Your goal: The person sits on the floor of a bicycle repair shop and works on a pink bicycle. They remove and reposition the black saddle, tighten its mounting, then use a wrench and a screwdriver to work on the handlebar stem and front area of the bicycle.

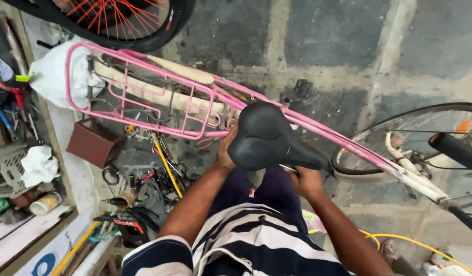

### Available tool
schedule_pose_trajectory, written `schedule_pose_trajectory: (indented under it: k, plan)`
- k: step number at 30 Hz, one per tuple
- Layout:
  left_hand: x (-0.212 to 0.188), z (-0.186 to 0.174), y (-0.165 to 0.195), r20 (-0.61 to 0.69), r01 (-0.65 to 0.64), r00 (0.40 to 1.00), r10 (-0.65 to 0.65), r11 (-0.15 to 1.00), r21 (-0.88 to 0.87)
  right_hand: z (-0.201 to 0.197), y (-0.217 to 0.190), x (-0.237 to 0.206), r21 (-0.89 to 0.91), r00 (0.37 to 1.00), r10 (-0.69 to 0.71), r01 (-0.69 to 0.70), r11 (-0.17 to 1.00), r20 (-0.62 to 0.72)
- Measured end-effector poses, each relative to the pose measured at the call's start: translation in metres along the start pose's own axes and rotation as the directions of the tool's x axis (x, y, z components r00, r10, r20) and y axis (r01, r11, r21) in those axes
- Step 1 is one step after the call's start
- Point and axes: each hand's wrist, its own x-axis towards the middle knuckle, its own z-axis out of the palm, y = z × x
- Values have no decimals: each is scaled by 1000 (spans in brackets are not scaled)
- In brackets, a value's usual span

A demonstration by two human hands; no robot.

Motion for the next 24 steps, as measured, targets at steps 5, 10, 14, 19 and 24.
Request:
schedule_pose_trajectory:
  k: [5,10,14,19,24]
  plan:
    - [0,4,2,-13,-22,1000,23,999,47,-33,-5,-34,-178,968,69,-114,977,-241]
    - [-8,7,-20,29,4,1000,-6,996,86,-8,-8,21,14,962,-24,29,999,-273]
    - [-15,13,-33,87,41,995,-53,989,140,59,-39,141,502,935,-284,353,790,-211]
    - [-13,11,-25,40,34,999,-31,996,-77,49,-18,104,547,917,-344,398,737,-203]
    - [-1,2,-8,62,84,994,-93,987,135,-29,7,-13,-24,998,-66,66,998,-3]
